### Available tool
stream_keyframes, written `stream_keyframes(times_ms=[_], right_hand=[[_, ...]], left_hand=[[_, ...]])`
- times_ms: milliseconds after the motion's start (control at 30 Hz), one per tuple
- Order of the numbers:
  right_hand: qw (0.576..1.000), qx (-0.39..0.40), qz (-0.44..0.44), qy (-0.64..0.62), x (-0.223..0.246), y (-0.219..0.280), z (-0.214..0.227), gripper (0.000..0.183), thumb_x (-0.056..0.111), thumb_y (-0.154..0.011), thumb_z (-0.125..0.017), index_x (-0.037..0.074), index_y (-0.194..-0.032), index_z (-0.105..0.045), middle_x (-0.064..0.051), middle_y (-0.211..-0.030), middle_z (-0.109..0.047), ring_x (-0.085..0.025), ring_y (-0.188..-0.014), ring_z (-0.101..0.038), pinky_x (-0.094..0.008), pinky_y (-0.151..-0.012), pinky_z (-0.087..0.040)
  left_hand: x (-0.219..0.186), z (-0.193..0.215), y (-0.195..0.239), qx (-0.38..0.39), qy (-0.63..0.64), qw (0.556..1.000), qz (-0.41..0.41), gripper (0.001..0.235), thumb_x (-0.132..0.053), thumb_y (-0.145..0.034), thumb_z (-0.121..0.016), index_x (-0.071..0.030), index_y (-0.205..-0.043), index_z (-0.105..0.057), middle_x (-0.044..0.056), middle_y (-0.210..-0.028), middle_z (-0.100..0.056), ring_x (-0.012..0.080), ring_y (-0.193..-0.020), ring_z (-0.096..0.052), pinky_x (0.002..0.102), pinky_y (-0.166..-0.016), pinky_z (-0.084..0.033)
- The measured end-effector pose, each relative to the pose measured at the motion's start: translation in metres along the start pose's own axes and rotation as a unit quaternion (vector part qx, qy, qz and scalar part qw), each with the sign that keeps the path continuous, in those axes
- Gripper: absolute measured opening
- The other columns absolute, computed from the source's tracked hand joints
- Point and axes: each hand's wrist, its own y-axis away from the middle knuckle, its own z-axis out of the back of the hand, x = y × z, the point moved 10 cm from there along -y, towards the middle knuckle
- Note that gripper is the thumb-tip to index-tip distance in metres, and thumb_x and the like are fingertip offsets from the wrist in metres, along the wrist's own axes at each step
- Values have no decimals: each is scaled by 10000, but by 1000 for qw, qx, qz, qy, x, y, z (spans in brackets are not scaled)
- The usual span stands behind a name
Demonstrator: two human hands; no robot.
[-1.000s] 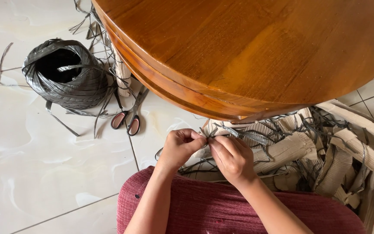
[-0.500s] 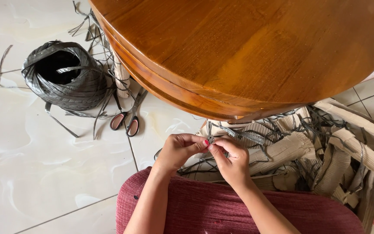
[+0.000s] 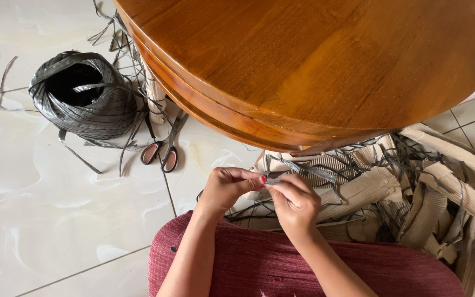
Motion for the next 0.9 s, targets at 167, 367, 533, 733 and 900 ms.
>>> stream_keyframes(times_ms=[167, 367, 533, 733, 900], right_hand=[[997, -14, 56, 44, 9, 2, 0, 121, -58, -801, -804, 58, -804, -771, -55, -746, -713, -172, -627, -646, -296, -633, -529], [1000, -1, 1, 4, -4, 9, -3, 183, -92, -789, -784, 66, -880, -761, -71, -759, -710, -190, -660, -658, -312, -650, -541], [972, 53, -203, -102, -30, 13, -8, 313, -86, -745, -787, -19, -1048, -753, -142, -842, -723, -187, -738, -657, -335, -703, -554], [984, 69, -119, -110, 5, -12, -5, 187, -15, -864, -729, -6, -1050, -747, -118, -875, -704, -170, -727, -623, -289, -655, -519], [993, 59, -93, -41, -9, -4, -2, 90, 69, -927, -727, 24, -851, -708, -102, -809, -705, -189, -670, -612, -294, -629, -504]], left_hand=[[-2, 5, 2, -8, -29, 1000, -5, 207, -213, -790, -896, -65, -926, -845, 99, -683, -778, 124, -713, -690, 252, -784, -529], [-6, 1, 7, -10, -74, 997, 1, 188, -246, -797, -838, -96, -909, -838, 45, -680, -760, 108, -678, -641, 250, -739, -506], [-5, 2, 9, -3, -92, 996, -9, 180, -245, -810, -807, -102, -916, -832, 27, -652, -733, 105, -671, -604, 251, -718, -499], [-26, -2, 19, 18, -128, 991, -42, 176, -232, -822, -789, -98, -936, -797, 58, -804, -799, 162, -857, -753, 355, -854, -574], [-24, 1, 20, 11, -129, 990, -47, 184, -230, -839, -773, -69, -926, -791, 86, -801, -802, 187, -857, -752, 389, -872, -573]])
